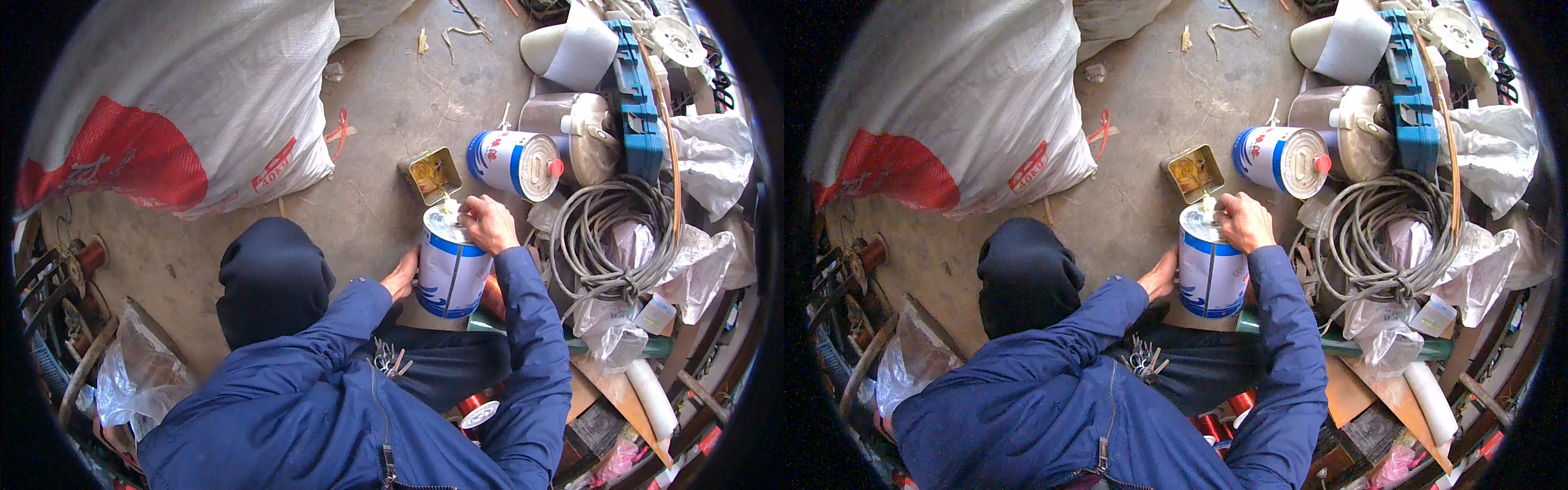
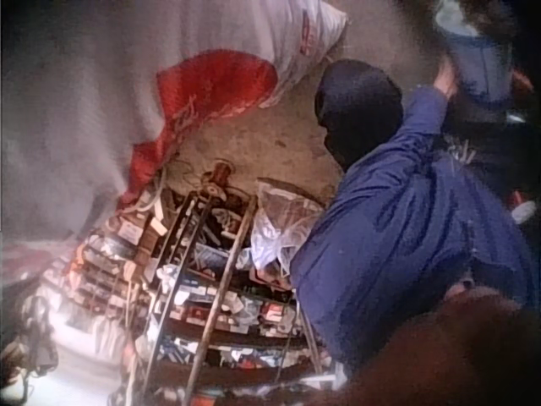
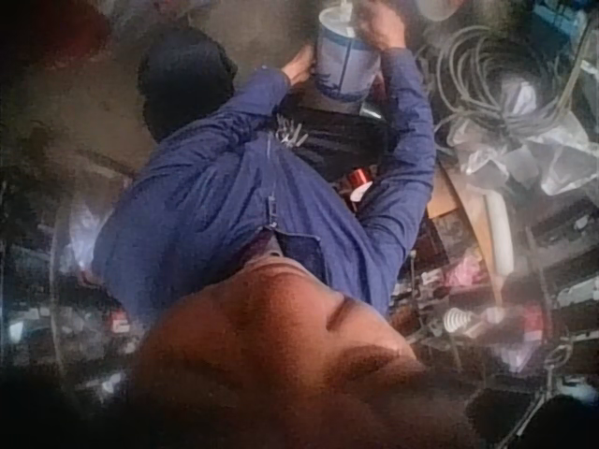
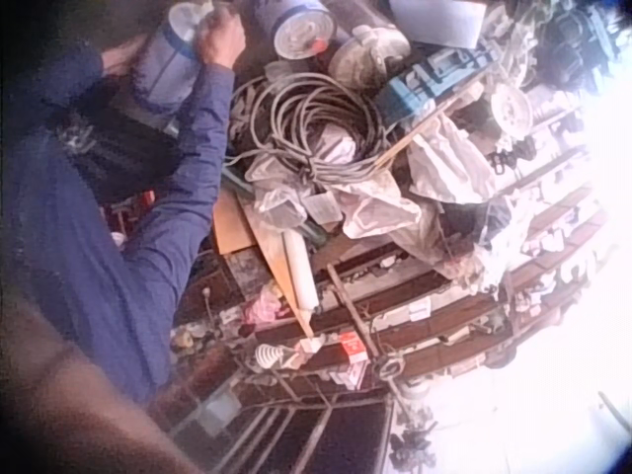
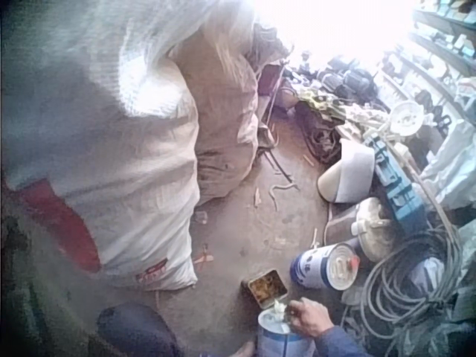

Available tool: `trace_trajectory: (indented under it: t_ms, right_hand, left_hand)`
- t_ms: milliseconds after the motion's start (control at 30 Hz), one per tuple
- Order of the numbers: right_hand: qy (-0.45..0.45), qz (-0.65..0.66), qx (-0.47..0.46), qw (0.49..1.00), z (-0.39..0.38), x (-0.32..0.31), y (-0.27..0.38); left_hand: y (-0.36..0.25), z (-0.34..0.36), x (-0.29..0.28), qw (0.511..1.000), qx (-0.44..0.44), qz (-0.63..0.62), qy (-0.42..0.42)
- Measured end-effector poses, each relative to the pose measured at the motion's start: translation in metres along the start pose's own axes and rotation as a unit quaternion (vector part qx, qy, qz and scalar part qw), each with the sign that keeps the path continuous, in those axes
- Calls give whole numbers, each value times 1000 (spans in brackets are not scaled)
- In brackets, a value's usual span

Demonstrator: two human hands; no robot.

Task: The person picks up a small metal tin, opens it, and walks through a cluttered workshop. They sit on the floor, open a cylindrical container, and transfer some of its contents into the tin. They then stand, return to a workbench, and use a brush to stir the contents of the tin.

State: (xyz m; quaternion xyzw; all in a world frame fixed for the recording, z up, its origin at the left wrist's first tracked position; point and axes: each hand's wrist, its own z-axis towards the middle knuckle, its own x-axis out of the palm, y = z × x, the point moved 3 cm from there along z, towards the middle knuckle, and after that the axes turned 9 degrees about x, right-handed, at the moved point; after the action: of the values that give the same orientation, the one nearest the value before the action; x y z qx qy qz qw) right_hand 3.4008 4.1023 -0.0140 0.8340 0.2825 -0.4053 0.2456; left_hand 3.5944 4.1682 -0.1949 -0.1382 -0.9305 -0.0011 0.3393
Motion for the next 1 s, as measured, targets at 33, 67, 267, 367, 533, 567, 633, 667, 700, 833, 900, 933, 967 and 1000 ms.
trace_trajectory:
  t_ms: [33, 67, 267, 367, 533, 567, 633, 667, 700, 833, 900, 933, 967, 1000]
  right_hand:
    - [1, -1, 0, 1000, 0, 0, 0]
    - [2, 0, -1, 1000, 0, 0, -1]
    - [-7, 5, -2, 1000, -4, -2, -4]
    - [-32, 19, -11, 999, -12, -6, -7]
    - [-94, 49, -38, 994, -31, -14, -10]
    - [-99, 53, -38, 993, -34, -15, -11]
    - [-111, 61, -40, 991, -40, -16, -13]
    - [-115, 60, -41, 991, -42, -17, -13]
    - [-119, 60, -42, 990, -44, -17, -14]
    - [-123, 62, -43, 990, -47, -16, -16]
    - [-119, 66, -44, 990, -47, -15, -16]
    - [-118, 70, -46, 990, -46, -14, -16]
    - [-114, 65, -41, 990, -44, -13, -17]
    - [-111, 63, -38, 991, -43, -12, -17]
  left_hand:
    - [1, 2, -1, 1000, 0, 5, -3]
    - [2, 3, -2, 1000, -6, 2, -5]
    - [-6, 3, 0, 999, 25, 9, 32]
    - [-19, -7, 7, 999, 30, 17, -3]
    - [-42, -25, 25, 998, 65, 8, 0]
    - [-43, -28, 27, 998, 57, 9, -6]
    - [-45, -31, 29, 998, 61, 23, -20]
    - [-45, -32, 30, 998, 61, 19, -16]
    - [-45, -32, 31, 998, 63, 19, -17]
    - [-41, -28, 29, 998, 57, 19, -12]
    - [-36, -25, 26, 999, 44, 17, -16]
    - [-34, -23, 24, 999, 40, 22, -27]
    - [-32, -21, 23, 999, 38, 19, -25]
    - [-30, -19, 21, 999, 36, 20, -29]
